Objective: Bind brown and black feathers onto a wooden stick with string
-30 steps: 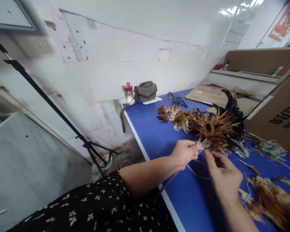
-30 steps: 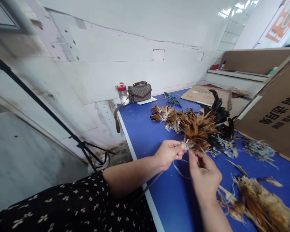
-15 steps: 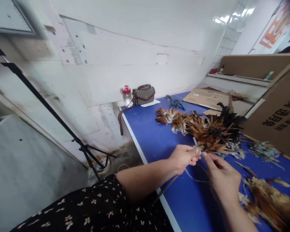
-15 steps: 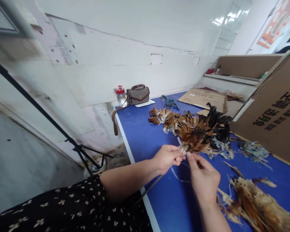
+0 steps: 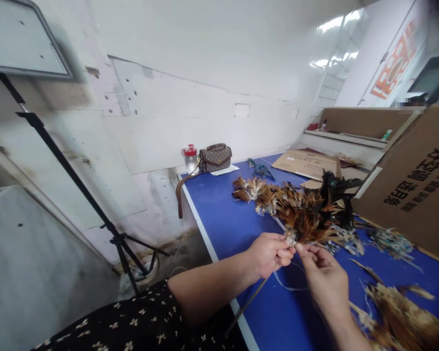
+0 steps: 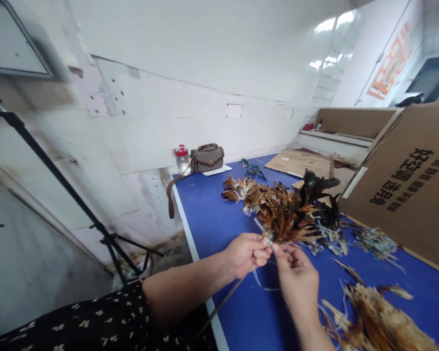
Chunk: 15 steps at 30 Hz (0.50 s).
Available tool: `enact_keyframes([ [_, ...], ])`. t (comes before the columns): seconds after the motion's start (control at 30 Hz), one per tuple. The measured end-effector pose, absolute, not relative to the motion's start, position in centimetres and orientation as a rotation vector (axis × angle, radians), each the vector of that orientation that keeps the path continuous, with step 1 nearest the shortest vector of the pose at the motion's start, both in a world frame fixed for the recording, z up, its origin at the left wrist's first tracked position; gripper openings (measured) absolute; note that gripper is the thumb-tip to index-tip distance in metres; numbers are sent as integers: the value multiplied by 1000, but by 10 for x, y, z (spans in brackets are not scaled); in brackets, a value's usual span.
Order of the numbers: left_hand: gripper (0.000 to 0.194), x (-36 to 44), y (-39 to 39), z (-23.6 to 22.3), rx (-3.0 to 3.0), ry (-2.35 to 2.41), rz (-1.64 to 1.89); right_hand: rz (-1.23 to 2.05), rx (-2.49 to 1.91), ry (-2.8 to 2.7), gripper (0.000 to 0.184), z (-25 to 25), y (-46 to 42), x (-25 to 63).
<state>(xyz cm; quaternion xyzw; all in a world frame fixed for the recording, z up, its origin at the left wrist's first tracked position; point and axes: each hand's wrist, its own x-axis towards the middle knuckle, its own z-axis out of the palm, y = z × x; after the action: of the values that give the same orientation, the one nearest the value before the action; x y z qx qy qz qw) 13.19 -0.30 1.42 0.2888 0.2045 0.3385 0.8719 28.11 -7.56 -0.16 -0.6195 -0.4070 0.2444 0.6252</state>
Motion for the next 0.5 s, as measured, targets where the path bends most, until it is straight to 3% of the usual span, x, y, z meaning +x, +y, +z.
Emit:
enact_keyframes([
  [0.23, 21, 124, 4, 10, 629, 347, 524, 712, -1334, -1089, 54, 8, -81, 289],
  [0.5, 14, 135, 18, 32, 735, 301, 349, 782, -1198, -947, 52, 33, -87, 291],
])
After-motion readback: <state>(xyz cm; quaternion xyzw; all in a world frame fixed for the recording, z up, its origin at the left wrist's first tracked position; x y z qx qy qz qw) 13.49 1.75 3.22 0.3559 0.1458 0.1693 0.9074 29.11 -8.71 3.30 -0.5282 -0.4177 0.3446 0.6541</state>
